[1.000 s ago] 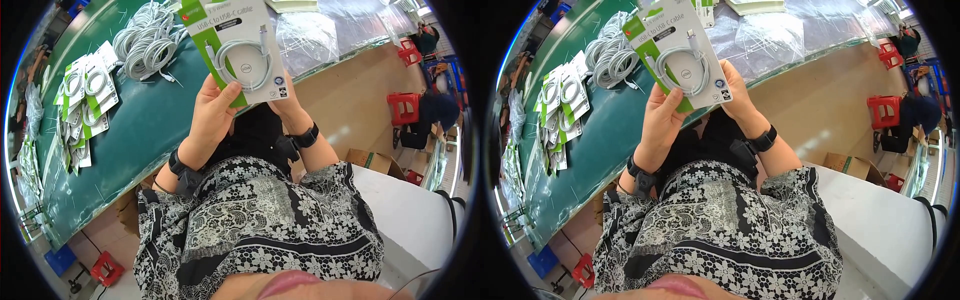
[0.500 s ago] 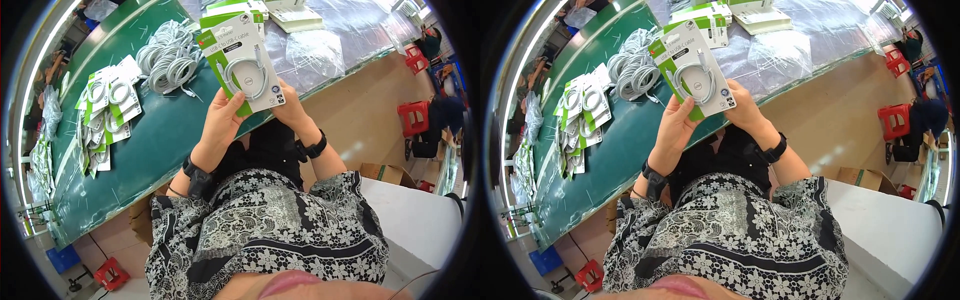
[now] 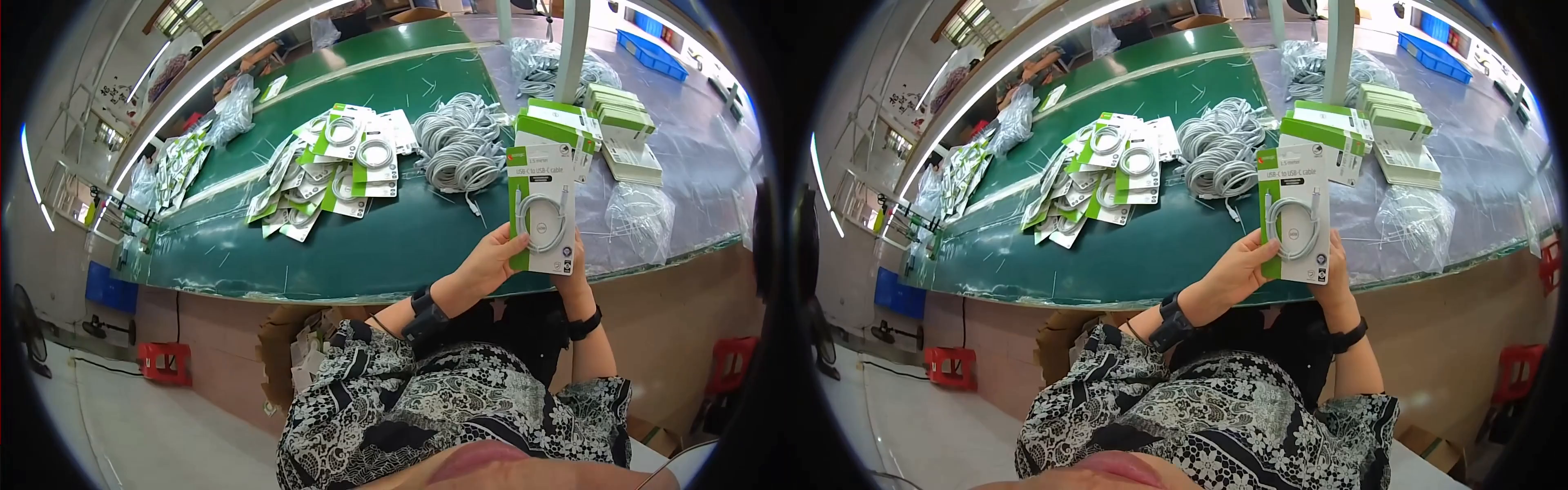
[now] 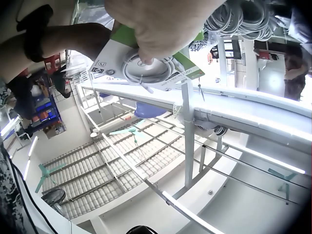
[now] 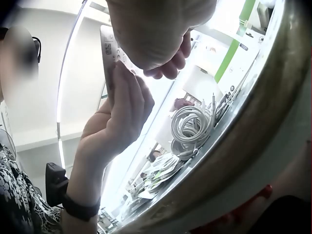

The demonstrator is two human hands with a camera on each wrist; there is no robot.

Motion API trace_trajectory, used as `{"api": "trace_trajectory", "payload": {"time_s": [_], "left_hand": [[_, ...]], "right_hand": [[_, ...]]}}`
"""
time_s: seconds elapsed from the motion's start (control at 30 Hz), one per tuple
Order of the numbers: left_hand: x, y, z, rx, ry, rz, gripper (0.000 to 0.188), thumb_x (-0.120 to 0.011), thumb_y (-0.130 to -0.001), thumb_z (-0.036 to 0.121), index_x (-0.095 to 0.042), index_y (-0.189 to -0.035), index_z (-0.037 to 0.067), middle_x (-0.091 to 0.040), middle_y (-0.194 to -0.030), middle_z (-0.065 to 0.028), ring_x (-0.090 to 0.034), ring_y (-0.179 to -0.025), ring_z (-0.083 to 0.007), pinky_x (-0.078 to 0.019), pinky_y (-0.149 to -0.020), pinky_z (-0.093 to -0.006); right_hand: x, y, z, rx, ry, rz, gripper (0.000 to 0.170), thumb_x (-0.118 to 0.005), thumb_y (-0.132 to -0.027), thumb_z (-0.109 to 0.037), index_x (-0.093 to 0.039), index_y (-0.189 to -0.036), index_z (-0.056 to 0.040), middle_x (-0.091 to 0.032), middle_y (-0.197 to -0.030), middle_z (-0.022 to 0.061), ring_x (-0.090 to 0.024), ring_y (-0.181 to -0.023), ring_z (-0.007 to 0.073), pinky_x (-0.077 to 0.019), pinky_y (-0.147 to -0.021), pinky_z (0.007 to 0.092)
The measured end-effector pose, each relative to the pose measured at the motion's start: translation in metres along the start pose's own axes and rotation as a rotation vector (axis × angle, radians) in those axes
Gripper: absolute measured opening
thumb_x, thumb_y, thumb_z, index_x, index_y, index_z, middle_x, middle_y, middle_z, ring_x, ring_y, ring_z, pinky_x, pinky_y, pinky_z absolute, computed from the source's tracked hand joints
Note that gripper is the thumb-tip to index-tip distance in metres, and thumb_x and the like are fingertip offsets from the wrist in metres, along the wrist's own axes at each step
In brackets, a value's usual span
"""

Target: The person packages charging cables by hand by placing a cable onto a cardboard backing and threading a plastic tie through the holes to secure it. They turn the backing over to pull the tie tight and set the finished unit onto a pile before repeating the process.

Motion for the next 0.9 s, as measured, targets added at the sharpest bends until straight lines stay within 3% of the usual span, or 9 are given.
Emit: {"api": "trace_trajectory", "payload": {"time_s": [0.13, 0.27, 0.37, 0.4, 0.5, 0.63, 0.8, 0.87, 0.9], "left_hand": [[0.012, 0.005, -0.009, -0.053, -0.062, 0.023, 0.026, -0.050, -0.097, 0.012, -0.050, -0.121, 0.004, -0.060, -0.114, -0.0046, -0.060, -0.104, -0.0152, -0.0515, -0.091, -0.0330], [0.018, 0.006, 0.016, -0.261, -0.501, 0.002, 0.027, -0.052, -0.097, 0.014, -0.050, -0.121, 0.004, -0.060, -0.113, -0.0035, -0.059, -0.105, -0.0132, -0.0510, -0.090, -0.0321], [0.010, 0.016, 0.026, -0.098, -0.595, -0.002, 0.031, -0.049, -0.098, 0.015, -0.047, -0.126, 0.002, -0.058, -0.117, -0.0064, -0.059, -0.107, -0.0173, -0.0512, -0.092, -0.0343], [0.008, 0.017, 0.029, -0.124, -0.612, -0.005, 0.031, -0.049, -0.098, 0.015, -0.047, -0.126, 0.002, -0.058, -0.117, -0.0064, -0.059, -0.107, -0.0173, -0.0512, -0.092, -0.0343], [0.010, 0.016, 0.024, -0.080, -0.128, -0.193, 0.031, -0.051, -0.097, 0.017, -0.047, -0.126, 0.005, -0.058, -0.116, -0.0030, -0.057, -0.106, -0.0110, -0.0506, -0.090, -0.0317], [0.030, 0.013, 0.019, -0.079, -0.075, -0.193, 0.040, -0.048, -0.098, 0.018, -0.039, -0.134, 0.004, -0.053, -0.124, -0.0062, -0.057, -0.111, -0.0171, -0.0505, -0.093, -0.0355], [0.041, 0.024, 0.031, -0.027, -0.045, -0.074, 0.038, -0.050, -0.097, 0.016, -0.042, -0.132, 0.004, -0.055, -0.121, -0.0059, -0.057, -0.109, -0.0150, -0.0499, -0.092, -0.0326], [0.047, 0.028, 0.066, -0.182, -0.485, 0.128, 0.028, -0.054, -0.095, 0.012, -0.051, -0.121, 0.003, -0.061, -0.107, -0.0020, -0.058, -0.095, -0.0095, -0.0496, -0.081, -0.0255], [0.061, 0.029, 0.087, -0.285, -0.640, 0.182, 0.026, -0.056, -0.093, 0.010, -0.053, -0.118, 0.003, -0.061, -0.102, -0.0014, -0.056, -0.090, -0.0088, -0.0480, -0.077, -0.0244]], "right_hand": [[-0.001, 0.003, 0.000, 0.075, 0.046, -0.005, 0.023, -0.069, -0.067, -0.006, -0.063, -0.089, -0.0016, -0.064, -0.096, 0.0137, -0.057, -0.090, 0.0361, -0.0460, -0.077, 0.0418], [0.002, -0.021, -0.004, 0.131, -0.071, -0.002, 0.026, -0.071, -0.066, -0.008, -0.064, -0.089, -0.0021, -0.063, -0.098, 0.0122, -0.058, -0.089, 0.0350, -0.0453, -0.077, 0.0415], [0.017, -0.047, -0.040, 0.314, 0.066, -0.020, 0.030, -0.073, -0.064, -0.010, -0.064, -0.091, -0.0023, -0.064, -0.098, 0.0108, -0.058, -0.090, 0.0331, -0.0446, -0.077, 0.0409], [0.018, -0.049, -0.045, 0.305, 0.080, -0.048, 0.031, -0.072, -0.064, -0.010, -0.063, -0.092, -0.0024, -0.063, -0.099, 0.0106, -0.057, -0.091, 0.0324, -0.0444, -0.077, 0.0408], [0.014, -0.054, -0.050, 0.304, 0.106, -0.079, 0.032, -0.072, -0.064, -0.012, -0.063, -0.094, -0.0024, -0.063, -0.100, 0.0105, -0.057, -0.091, 0.0316, -0.0441, -0.077, 0.0412], [-0.005, -0.047, -0.042, 0.294, 0.095, -0.109, 0.031, -0.071, -0.066, -0.012, -0.062, -0.094, -0.0026, -0.062, -0.100, 0.0107, -0.056, -0.090, 0.0312, -0.0442, -0.076, 0.0415], [-0.026, -0.039, -0.012, 0.254, 0.076, -0.171, 0.021, -0.067, -0.071, -0.005, -0.063, -0.092, -0.0032, -0.060, -0.092, 0.0114, -0.057, -0.087, 0.0299, -0.0453, -0.074, 0.0381], [-0.027, -0.035, -0.004, 0.224, 0.079, -0.223, 0.018, -0.065, -0.073, -0.002, -0.063, -0.091, -0.0031, -0.059, -0.090, 0.0116, -0.057, -0.086, 0.0295, -0.0456, -0.073, 0.0370], [-0.022, -0.040, 0.004, 0.122, 0.045, -0.110, 0.013, -0.063, -0.077, 0.001, -0.063, -0.090, -0.0025, -0.059, -0.087, 0.0119, -0.057, -0.084, 0.0296, -0.0457, -0.072, 0.0355]]}}
Point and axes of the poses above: each hand's wrist, its own y-axis away from the middle knuckle, its own x-axis out of the back of the hand, z = x × y, the point moved 3 cm from there along -y, towards the middle knuckle
